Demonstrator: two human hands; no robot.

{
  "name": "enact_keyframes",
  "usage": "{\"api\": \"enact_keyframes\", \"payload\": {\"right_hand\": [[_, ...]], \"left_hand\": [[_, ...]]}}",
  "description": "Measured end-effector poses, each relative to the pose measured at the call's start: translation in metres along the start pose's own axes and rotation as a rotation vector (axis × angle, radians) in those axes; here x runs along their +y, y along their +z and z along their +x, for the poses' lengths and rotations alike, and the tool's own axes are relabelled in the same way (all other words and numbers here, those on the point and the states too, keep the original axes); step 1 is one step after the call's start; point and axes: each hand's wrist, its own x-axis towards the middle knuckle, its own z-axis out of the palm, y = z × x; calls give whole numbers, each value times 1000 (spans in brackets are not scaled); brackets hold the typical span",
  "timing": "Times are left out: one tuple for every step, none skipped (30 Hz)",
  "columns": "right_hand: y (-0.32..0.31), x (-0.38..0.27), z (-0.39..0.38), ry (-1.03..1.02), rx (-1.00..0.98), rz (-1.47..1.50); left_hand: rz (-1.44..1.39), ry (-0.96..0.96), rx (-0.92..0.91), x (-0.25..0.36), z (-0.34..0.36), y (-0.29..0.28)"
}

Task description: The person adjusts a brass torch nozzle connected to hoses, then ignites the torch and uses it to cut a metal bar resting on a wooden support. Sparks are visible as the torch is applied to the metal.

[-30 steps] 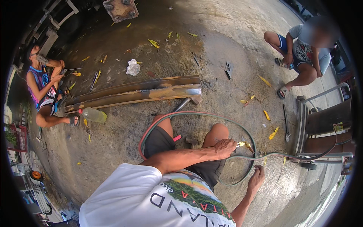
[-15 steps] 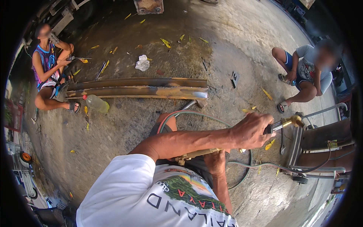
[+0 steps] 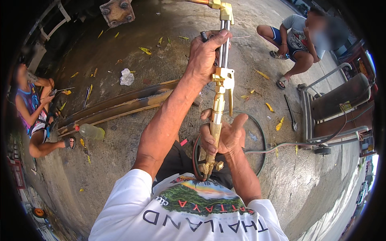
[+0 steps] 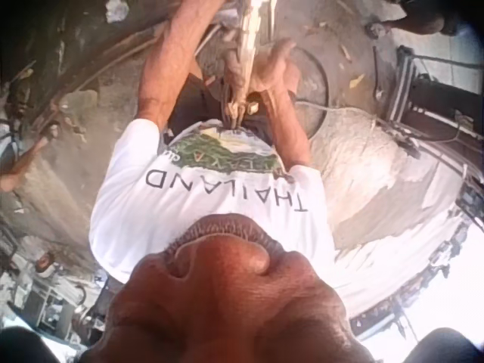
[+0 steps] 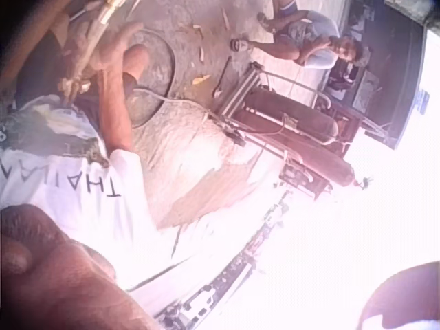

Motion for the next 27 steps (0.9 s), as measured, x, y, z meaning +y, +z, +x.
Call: {"api": "enact_keyframes", "payload": {"right_hand": [[3,2,5,-2,8,72],[6,3,9,-4,13,144],[8,6,12,10,50,95],[19,8,16,8,122,74],[17,8,18,43,129,42],[15,7,19,71,145,8],[25,9,21,50,213,-73],[24,10,27,29,231,-78],[21,10,27,6,274,-80],[15,12,25,-18,323,-81],[7,10,25,-42,351,-78],[-3,7,26,-66,378,-74],[-9,4,26,-92,389,-82],[-12,7,21,-105,441,-52],[-13,6,22,-116,470,-26],[-18,4,21,-132,509,-5],[-33,3,18,-146,508,10],[-47,4,15,-171,542,5],[-63,7,14,-191,573,6],[-76,9,11,-214,611,3],[-88,10,7,-205,616,3],[-88,10,9,-207,642,24],[-87,9,10,-210,669,46],[-87,7,10,-218,695,61],[-93,6,10,-216,705,58],[-99,3,10,-214,728,54],[-104,0,12,-214,744,50]], "left_hand": [[-61,-37,12,-6,-5,-7],[-145,-60,-15,-7,-5,-13],[-233,-85,-34,-7,-7,-19],[-320,-109,-51,-6,-9,-25],[-379,-101,-89,-4,-8,-29],[-352,-104,-89,-3,-8,-28],[-229,-91,-49,0,-9,-30],[-104,-78,-12,2,-9,-34],[170,-31,53,0,-7,-41],[445,9,107,-4,-6,-53],[564,17,127,-8,-5,-67],[724,-36,186,-9,-12,-79],[852,-34,192,-15,-24,-87],[980,-31,196,-23,-43,-94],[1018,-60,162,-26,-66,-101],[1045,-92,122,-34,-92,-105],[1062,-119,59,-44,-121,-105],[1083,-150,-5,-48,-147,-100],[1130,-224,-37,-43,-169,-90],[1169,-299,-75,-40,-188,-79],[1118,-389,-78,-40,-205,-76],[1071,-476,-79,-41,-219,-76],[1052,-429,-41,-42,-231,-74],[1083,-380,-27,-42,-235,-74],[1113,-331,-14,-43,-238,-75],[1142,-282,-2,-44,-239,-75],[1109,-318,-15,-43,-236,-75]]}}
